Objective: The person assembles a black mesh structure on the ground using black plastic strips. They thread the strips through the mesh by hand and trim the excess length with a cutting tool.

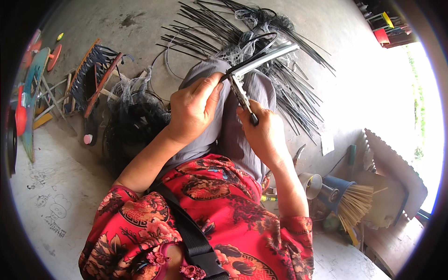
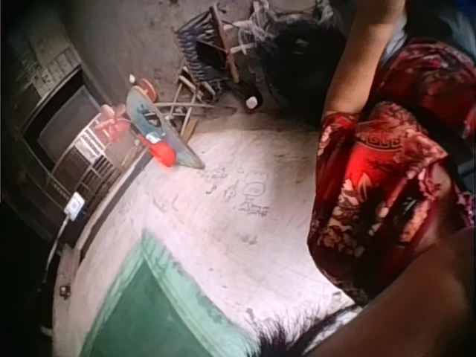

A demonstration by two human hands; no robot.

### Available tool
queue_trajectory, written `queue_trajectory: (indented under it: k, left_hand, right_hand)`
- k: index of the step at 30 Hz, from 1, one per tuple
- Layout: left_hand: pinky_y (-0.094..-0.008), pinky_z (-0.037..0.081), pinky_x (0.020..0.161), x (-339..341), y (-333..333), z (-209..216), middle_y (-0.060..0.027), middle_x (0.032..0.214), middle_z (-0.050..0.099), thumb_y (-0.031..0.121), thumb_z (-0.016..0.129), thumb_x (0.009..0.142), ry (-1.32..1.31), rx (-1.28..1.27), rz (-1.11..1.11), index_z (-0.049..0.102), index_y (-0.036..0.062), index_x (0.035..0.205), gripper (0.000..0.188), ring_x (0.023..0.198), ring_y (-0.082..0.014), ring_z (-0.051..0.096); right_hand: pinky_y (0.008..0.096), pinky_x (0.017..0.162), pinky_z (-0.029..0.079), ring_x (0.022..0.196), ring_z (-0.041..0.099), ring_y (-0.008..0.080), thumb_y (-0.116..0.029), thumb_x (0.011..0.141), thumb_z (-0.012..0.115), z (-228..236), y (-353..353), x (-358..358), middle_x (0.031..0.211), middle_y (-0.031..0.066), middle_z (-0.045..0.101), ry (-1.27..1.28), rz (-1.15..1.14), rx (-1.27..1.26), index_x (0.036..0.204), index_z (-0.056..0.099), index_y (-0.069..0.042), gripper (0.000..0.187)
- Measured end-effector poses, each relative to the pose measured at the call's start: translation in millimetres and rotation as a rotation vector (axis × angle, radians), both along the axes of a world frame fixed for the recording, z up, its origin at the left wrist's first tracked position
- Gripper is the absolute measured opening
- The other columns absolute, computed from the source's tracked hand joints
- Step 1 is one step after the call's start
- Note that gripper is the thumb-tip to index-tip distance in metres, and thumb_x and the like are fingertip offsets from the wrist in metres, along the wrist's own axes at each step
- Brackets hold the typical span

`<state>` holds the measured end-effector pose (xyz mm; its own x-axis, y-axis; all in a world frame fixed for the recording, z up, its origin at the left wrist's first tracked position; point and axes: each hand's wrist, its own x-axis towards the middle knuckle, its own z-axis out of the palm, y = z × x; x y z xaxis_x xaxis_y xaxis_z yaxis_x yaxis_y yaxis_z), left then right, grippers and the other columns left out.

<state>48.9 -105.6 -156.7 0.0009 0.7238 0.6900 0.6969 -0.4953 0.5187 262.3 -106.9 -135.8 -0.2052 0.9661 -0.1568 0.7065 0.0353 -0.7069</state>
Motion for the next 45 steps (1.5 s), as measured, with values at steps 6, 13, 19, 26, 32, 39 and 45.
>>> queue_trajectory:
  k: [6, 13, 19, 26, 32, 39, 45]
  left_hand:
    - [-0.0407, 0.058, 0.059, -18, 11, -7, -0.0124, 0.087, 0.075, 0.010, 0.077, 0.103, 0.110, 0.012, -0.052, 0.075, -0.0005, 0.126, 0.025, 0.068, -0.0307, 0.074]
    - [-0.0389, 0.060, 0.063, -28, 27, -17, -0.0202, 0.093, 0.080, 0.006, 0.075, 0.107, -0.009, -0.110, -0.144, 0.077, -0.0021, 0.124, 0.019, 0.073, -0.0350, 0.078]
    - [-0.0390, 0.060, 0.068, -21, 35, -33, -0.0202, 0.094, 0.081, 0.009, 0.076, 0.107, -0.044, -0.030, -0.152, 0.078, -0.0028, 0.123, 0.019, 0.077, -0.0340, 0.080]
    - [-0.0415, 0.063, 0.072, -30, 38, -33, -0.0215, 0.101, 0.082, 0.008, 0.075, 0.107, -0.013, -0.098, -0.007, 0.079, -0.0013, 0.121, 0.017, 0.085, -0.0386, 0.081]
    - [-0.0393, 0.060, 0.062, -33, 53, -8, -0.0104, 0.094, 0.080, 0.014, 0.079, 0.103, 0.337, 0.101, 0.108, 0.078, 0.0067, 0.121, 0.019, 0.072, -0.0302, 0.077]
    - [-0.0367, 0.060, 0.065, -36, 53, 12, -0.0126, 0.096, 0.083, 0.015, 0.078, 0.106, 0.190, 0.004, 0.115, 0.081, 0.0032, 0.122, 0.020, 0.073, -0.0279, 0.079]
    - [-0.0251, 0.050, 0.063, -62, 51, 13, -0.0049, 0.094, 0.083, 0.013, 0.072, 0.113, -0.006, -0.114, 0.065, 0.081, -0.0004, 0.123, 0.019, 0.071, -0.0063, 0.062]
  right_hand:
    - [0.0531, 0.067, 0.056, 0.076, 0.073, 0.0486, -0.034, 0.109, 0.073, 14, 14, -6, 0.075, 0.0247, 0.070, -0.092, 0.074, 0.012, 0.096, 0.072, -0.004, 0.033]
    - [0.0533, 0.081, 0.055, 0.084, 0.070, 0.0457, -0.033, 0.104, 0.078, -46, 52, -1, 0.083, 0.0188, 0.070, 0.047, 0.222, 0.476, 0.109, 0.073, -0.004, 0.030]
    - [0.0506, 0.076, 0.055, 0.081, 0.073, 0.0438, -0.035, 0.105, 0.078, -70, 65, 6, 0.083, 0.0240, 0.072, 0.135, 0.222, -0.040, 0.100, 0.070, -0.001, 0.034]
    - [0.0565, 0.080, 0.058, 0.089, 0.075, 0.0497, -0.043, 0.104, 0.076, -44, 52, -19, 0.088, 0.0278, 0.075, 0.029, 0.101, 0.083, 0.102, 0.075, -0.003, 0.040]
    - [0.0559, 0.082, 0.059, 0.086, 0.075, 0.0470, -0.038, 0.103, 0.070, 32, 62, -3, 0.087, 0.0270, 0.075, -0.131, 0.229, -0.096, 0.095, 0.077, 0.001, 0.040]
    - [0.0386, 0.105, 0.055, 0.118, 0.071, 0.0290, -0.011, 0.102, 0.070, -1, 39, 31, 0.132, 0.0227, 0.074, 0.304, 0.341, -0.247, 0.129, 0.069, 0.002, 0.030]
    - [0.0367, 0.103, 0.053, 0.117, 0.066, 0.0244, -0.006, 0.102, 0.073, -15, -35, 35, 0.133, 0.0182, 0.070, 0.503, 0.402, -0.465, 0.144, 0.063, -0.002, 0.043]
